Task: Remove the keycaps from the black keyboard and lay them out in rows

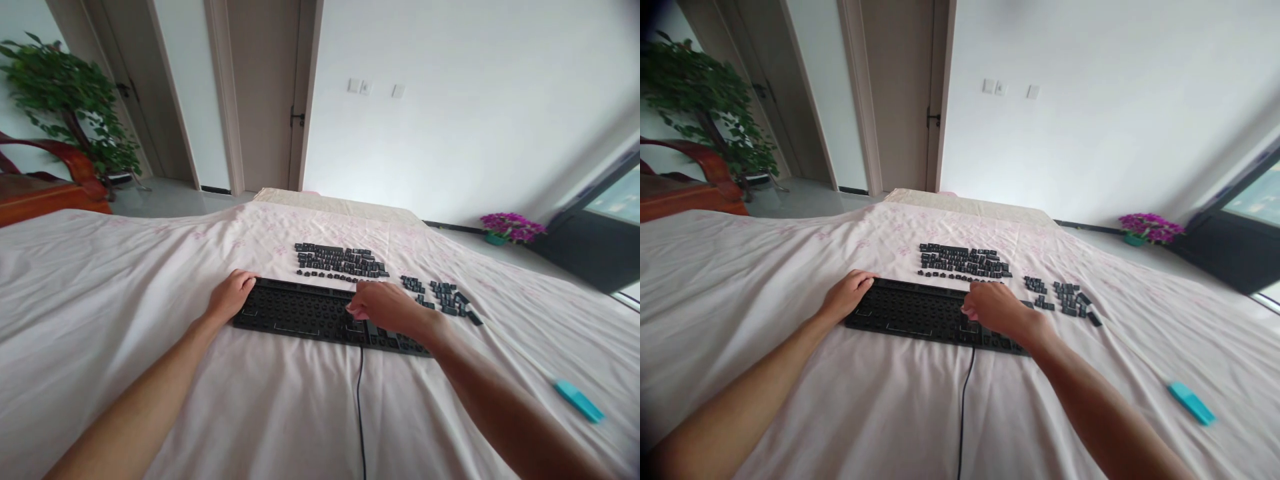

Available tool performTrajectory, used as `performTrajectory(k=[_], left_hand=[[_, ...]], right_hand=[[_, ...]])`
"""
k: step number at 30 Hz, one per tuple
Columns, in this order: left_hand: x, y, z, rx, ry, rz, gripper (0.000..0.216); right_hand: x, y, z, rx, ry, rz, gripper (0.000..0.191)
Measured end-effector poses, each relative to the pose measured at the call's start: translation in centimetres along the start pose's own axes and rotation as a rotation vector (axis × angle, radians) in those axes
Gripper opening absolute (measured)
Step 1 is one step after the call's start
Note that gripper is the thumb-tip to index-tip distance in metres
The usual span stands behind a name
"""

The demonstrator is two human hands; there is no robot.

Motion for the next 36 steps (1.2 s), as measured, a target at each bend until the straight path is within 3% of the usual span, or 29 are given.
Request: performTrajectory(k=[3,8,12,14,16,20,22,26,31,36], left_hand=[[0.0,0.1,0.0,-0.008,0.001,-0.002,0.032],[0.1,0.2,-0.2,-0.006,-0.001,-0.002,0.031],[0.3,-0.7,0.8,0.029,0.015,0.116,0.034],[0.6,-1.4,2.7,0.072,0.027,0.204,0.036],[1.0,-1.7,5.8,0.214,0.06,0.206,0.033],[2.1,-0.2,12.9,0.676,0.097,-0.119,0.033],[2.5,0.8,15.3,0.806,0.065,-0.206,0.03],[2.6,1.9,16.8,0.893,0.013,-0.191,0.024],[2.4,1.8,17.5,0.878,0.122,-0.199,0.019],[2.1,1.5,17.7,0.71,0.165,-0.157,0.014]], right_hand=[[-0.9,0.9,-0.3,-0.138,-0.013,0.054,0.019],[-1.2,2.1,-0.4,-0.218,-0.011,0.017,0.02],[-0.5,1.3,0.9,-0.395,0.071,0.208,0.037],[-0.1,1.1,1.0,-0.489,0.102,0.341,0.044],[0.1,1.4,0.4,-0.559,0.11,0.445,0.044],[0.5,2.2,-1.4,-0.623,0.068,0.596,0.039],[0.6,2.5,-1.9,-0.635,0.049,0.644,0.039],[0.8,2.9,-1.8,-0.707,0.045,0.635,0.038],[0.7,3.5,-0.8,-0.874,0.142,0.485,0.033],[0.7,3.4,-0.3,-0.645,0.188,0.495,0.017]])
Point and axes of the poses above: each hand's wrist, its own x-axis away from the middle knuckle, its own y-axis out of the palm, z = x × y, the point moved 3 cm from there along -x, towards the middle knuckle, and after that the axes turned 4 degrees about y, right-handed, at the moved point
